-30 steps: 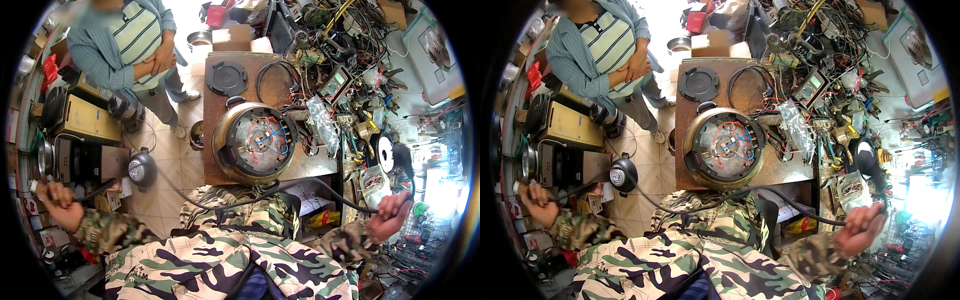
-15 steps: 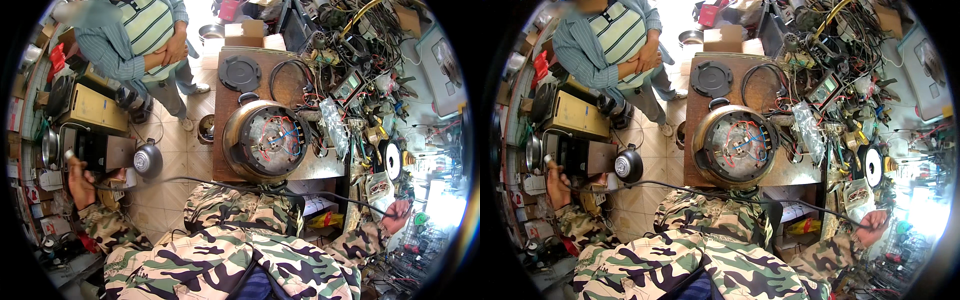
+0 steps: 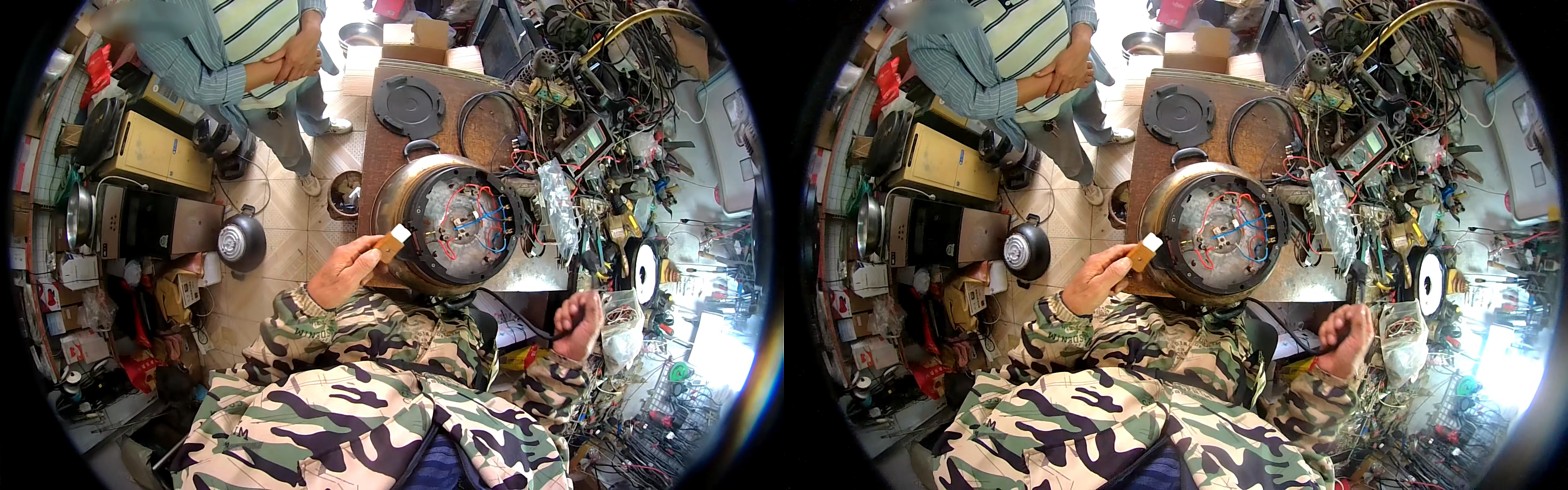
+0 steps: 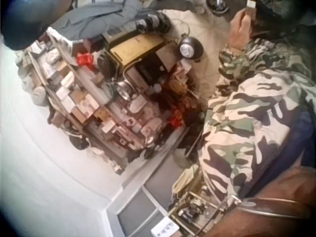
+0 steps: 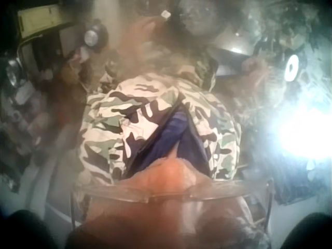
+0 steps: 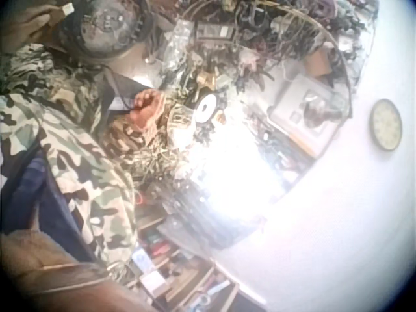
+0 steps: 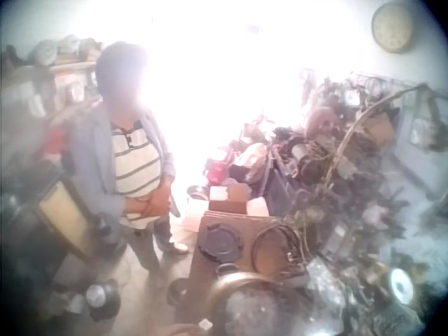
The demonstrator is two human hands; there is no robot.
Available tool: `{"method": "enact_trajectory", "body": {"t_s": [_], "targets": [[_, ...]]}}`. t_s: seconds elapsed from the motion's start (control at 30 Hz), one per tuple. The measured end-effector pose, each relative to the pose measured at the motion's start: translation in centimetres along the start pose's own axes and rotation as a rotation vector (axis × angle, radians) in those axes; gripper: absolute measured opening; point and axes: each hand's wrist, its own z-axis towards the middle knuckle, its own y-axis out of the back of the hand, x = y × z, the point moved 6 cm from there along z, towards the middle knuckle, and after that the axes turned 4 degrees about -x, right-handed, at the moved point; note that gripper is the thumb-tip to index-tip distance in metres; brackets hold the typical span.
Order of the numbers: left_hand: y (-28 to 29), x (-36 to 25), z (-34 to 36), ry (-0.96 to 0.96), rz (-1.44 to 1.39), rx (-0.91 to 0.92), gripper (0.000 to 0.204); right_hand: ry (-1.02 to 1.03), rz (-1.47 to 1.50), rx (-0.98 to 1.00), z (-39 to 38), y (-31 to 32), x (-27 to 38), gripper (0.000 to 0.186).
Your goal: The person strips and twists wires, then uses a soldering iron to solder connections inside a round metallic appliance. They place a black circular cover over the internal wiring and secure it with a heat gun.
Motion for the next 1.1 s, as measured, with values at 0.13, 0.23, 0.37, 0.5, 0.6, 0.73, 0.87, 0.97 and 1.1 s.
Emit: {"method": "enact_trajectory", "body": {"t_s": [0.13,0.23,0.37,0.5,0.6,0.73,0.87,0.97,1.1], "targets": [[-0.5,1.4,1.3,0.016,0.126,0.044,0.038,0.071,-0.105,-0.039,2.1,-1.7,-3.1,0.016],[0.3,2.5,1.8,-0.050,0.329,0.009,0.041,0.116,-0.158,-0.035,4.3,-3.7,-4.1,0.016],[0.4,2.8,1.1,0.076,0.004,0.072,0.044,0.080,-0.151,0.055,6.7,-6.3,-4.5,0.017],[0.6,3.0,0.7,0.207,-0.321,0.225,0.042,0.053,-0.145,0.082,8.4,-8.1,-5.1,0.017],[0.9,2.6,0.5,0.238,-0.320,0.085,0.036,0.050,-0.163,0.081,9.9,-8.8,-5.9,0.018],[1.5,1.3,1.1,-0.012,0.237,-0.173,0.042,0.120,-0.305,0.061,11.9,-9.3,-6.5,0.019],[0.8,-0.3,1.2,-0.262,0.587,-0.311,0.046,0.164,-0.350,0.119,13.4,-10.8,-7.4,0.022],[0.3,-0.9,1.2,-0.358,0.636,-0.331,0.043,0.120,-0.308,0.235,14.0,-12.0,-8.2,0.024],[-0.2,-1.3,1.4,-0.426,0.671,-0.348,0.043,0.108,-0.301,0.329,14.0,-12.8,-8.7,0.021]]}}
